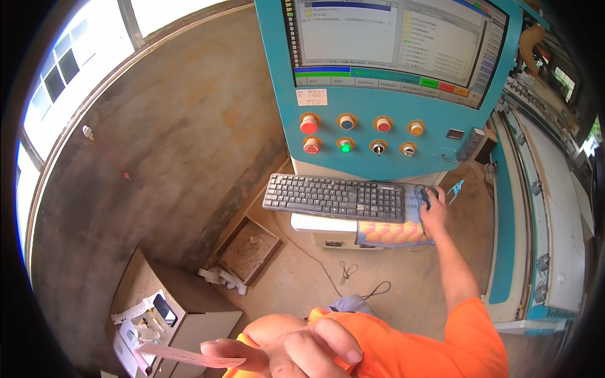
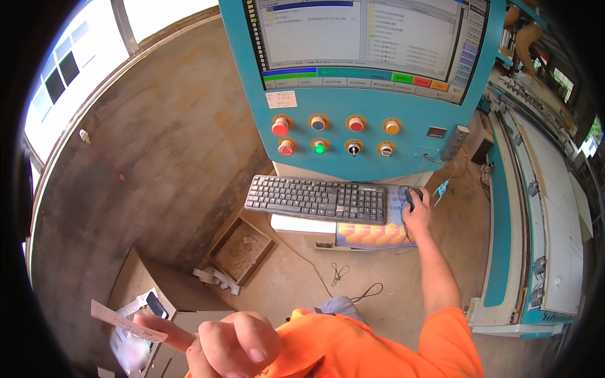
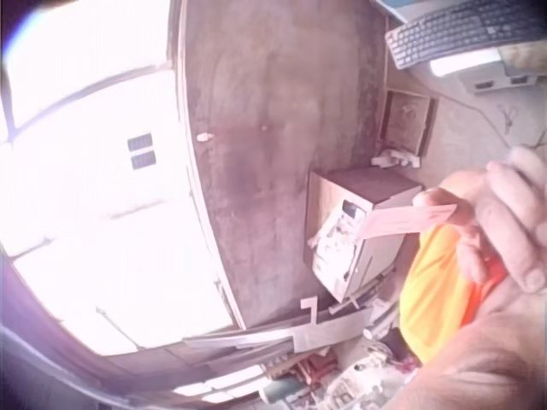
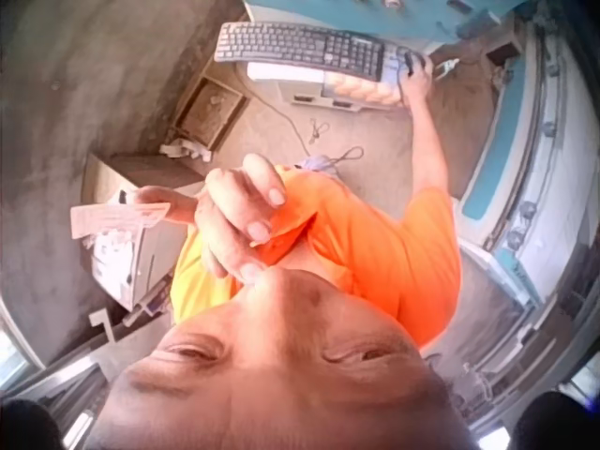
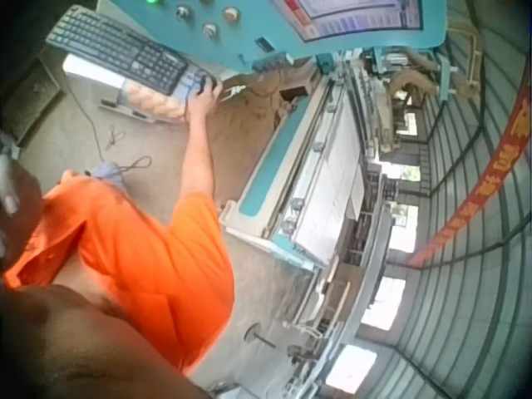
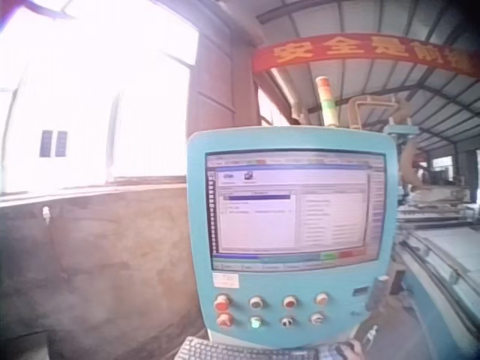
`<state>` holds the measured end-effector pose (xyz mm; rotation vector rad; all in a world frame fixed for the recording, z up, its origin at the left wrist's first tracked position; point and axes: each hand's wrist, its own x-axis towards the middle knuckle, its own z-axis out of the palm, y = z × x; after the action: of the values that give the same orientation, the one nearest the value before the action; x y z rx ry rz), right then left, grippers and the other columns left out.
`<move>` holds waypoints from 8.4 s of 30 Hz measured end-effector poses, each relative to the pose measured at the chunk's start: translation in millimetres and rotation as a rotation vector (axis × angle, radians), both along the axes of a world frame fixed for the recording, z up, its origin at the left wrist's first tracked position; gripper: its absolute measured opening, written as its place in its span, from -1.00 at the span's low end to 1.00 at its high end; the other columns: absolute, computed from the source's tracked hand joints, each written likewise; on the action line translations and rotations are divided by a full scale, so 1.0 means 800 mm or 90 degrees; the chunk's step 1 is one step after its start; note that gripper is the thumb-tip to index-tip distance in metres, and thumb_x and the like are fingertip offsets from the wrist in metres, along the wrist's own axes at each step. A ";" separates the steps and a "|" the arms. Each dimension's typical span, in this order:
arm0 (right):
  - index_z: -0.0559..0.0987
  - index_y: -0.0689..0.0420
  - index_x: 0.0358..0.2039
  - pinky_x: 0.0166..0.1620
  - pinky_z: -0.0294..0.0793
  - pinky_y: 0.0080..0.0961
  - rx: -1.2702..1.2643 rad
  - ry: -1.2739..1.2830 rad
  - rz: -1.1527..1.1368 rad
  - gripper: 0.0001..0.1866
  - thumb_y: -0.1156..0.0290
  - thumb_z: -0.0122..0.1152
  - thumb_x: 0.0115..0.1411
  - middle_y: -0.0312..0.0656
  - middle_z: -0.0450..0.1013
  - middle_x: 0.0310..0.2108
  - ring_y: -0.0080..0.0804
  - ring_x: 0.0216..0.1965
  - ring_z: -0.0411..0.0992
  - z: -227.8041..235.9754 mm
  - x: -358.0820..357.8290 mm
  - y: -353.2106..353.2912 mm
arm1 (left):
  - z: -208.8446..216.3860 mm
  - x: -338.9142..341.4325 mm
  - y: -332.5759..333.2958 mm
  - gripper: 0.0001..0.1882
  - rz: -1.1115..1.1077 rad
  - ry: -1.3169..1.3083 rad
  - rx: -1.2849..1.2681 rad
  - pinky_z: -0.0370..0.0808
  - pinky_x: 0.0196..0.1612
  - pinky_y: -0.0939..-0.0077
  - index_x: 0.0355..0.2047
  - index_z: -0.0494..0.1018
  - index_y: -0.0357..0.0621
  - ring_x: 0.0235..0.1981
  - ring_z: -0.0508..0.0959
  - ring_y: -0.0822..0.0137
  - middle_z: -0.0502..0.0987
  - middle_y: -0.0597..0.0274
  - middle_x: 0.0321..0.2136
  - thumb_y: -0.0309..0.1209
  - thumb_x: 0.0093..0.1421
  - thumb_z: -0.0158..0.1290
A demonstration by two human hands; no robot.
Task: The person operates a CNC machine control panel using a keyboard and mouse, then walks to a large sheet of cut panels and applies adhesive labels to several pieces. The person handles a roll of labels and places them on the panel surface.
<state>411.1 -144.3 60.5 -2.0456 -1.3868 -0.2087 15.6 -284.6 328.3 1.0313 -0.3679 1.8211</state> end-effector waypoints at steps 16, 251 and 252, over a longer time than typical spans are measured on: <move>0.56 0.04 0.03 0.14 0.43 -0.16 0.021 -0.004 0.016 -0.52 0.41 0.20 0.01 -0.06 0.29 0.20 0.02 0.19 0.31 0.003 -0.003 0.002 | 0.016 -0.018 0.007 -0.19 -0.130 0.076 -0.005 0.38 -0.14 0.24 0.48 -0.17 0.13 -0.24 0.47 0.34 0.63 0.44 -0.39 -0.25 0.37 0.02; 0.57 0.02 0.03 0.12 0.45 -0.16 0.050 -0.009 -0.004 -0.53 0.38 0.20 0.03 -0.11 0.29 0.20 -0.02 0.16 0.34 -0.007 0.001 0.003 | -0.334 -0.004 0.027 -0.82 -0.149 0.606 -0.805 0.31 -0.44 0.58 -0.48 0.46 -0.24 -0.59 0.35 0.51 0.41 0.37 -0.65 -0.48 0.29 0.12; 0.57 0.02 0.03 0.12 0.45 -0.16 0.050 -0.010 -0.004 -0.53 0.38 0.20 0.04 -0.11 0.29 0.20 -0.01 0.16 0.35 -0.007 0.001 0.003 | -0.333 -0.004 0.027 -0.82 -0.149 0.605 -0.806 0.31 -0.44 0.58 -0.48 0.46 -0.24 -0.59 0.35 0.51 0.41 0.37 -0.65 -0.47 0.29 0.12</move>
<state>412.2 -142.1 54.8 -1.9882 -1.3600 -0.2782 12.7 -263.3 62.2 0.7110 1.0654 0.8300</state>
